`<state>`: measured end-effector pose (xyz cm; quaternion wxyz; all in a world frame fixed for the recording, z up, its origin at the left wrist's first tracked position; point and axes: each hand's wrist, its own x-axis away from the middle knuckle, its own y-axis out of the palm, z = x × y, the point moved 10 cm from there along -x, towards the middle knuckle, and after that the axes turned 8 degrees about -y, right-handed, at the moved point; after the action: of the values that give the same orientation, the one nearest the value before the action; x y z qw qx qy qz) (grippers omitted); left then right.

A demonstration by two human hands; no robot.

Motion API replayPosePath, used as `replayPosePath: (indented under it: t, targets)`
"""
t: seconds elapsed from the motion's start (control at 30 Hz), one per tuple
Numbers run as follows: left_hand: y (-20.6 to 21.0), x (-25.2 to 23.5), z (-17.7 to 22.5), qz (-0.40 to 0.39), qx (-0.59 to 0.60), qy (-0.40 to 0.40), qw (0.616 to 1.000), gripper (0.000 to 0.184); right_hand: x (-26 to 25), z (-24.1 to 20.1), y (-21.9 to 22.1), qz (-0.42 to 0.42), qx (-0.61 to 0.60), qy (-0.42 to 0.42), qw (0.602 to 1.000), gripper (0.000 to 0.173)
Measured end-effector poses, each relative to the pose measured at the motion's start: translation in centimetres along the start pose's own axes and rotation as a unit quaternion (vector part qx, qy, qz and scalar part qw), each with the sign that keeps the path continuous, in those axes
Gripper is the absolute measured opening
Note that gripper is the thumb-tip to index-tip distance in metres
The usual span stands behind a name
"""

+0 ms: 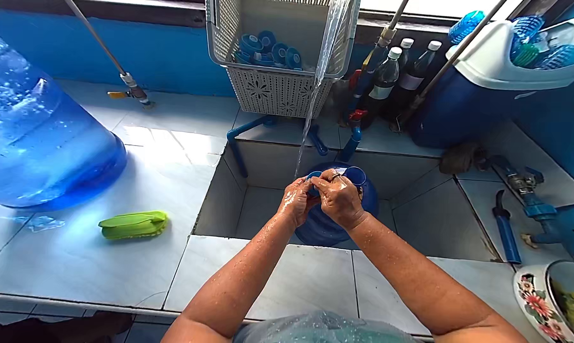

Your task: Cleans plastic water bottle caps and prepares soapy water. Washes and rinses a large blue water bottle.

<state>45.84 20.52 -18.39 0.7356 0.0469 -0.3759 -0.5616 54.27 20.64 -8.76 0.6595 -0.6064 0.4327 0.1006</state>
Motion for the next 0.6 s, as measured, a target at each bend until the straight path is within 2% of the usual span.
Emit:
replayPosePath:
  t: [0.1,0.3,0.37,0.43,0.5,0.53,0.57,0.6]
  targets:
    - [-0.2,0.3,0.5,0.014,-0.004,0.011,1.000,0.021,-0.4,0.3,-0.4,-0.001,0.013,0.007,1.000,0.017]
    - [-0.1,0.7,1.3,0.031,-0.011,0.022,0.999,0.017,-0.1,1.8,0.0,-0.004,-0.117,0.089,0.989,0.005]
    - [-0.2,0.6,1.3,0.034,-0.026,0.019,0.999,0.016,1.1,3.2,1.2,-0.001,-0.222,0.184,0.957,0.007]
    - [-0.1,0.5,1.3,0.022,-0.029,0.013,0.999,0.015,2.6,4.4,2.8,0.035,-0.367,0.298,0.880,0.005]
    - [0.0,0.6,1.6,0.017,-0.032,0.019,0.999,0.012,3.4,4.8,3.8,0.110,-0.464,0.344,0.809,0.003]
    - [-0.1,0.6,1.7,0.017,-0.036,0.023,0.999,0.013,3.6,4.9,4.2,0.140,-0.481,0.347,0.793,0.006]
    - [-0.2,0.4,1.8,0.019,-0.041,0.029,0.999,0.014,3.6,5.1,4.6,0.152,-0.473,0.344,0.797,0.006]
    - [-0.4,0.1,2.0,0.023,-0.041,0.034,0.998,0.014,3.1,5.3,4.8,0.140,-0.440,0.335,0.822,0.005]
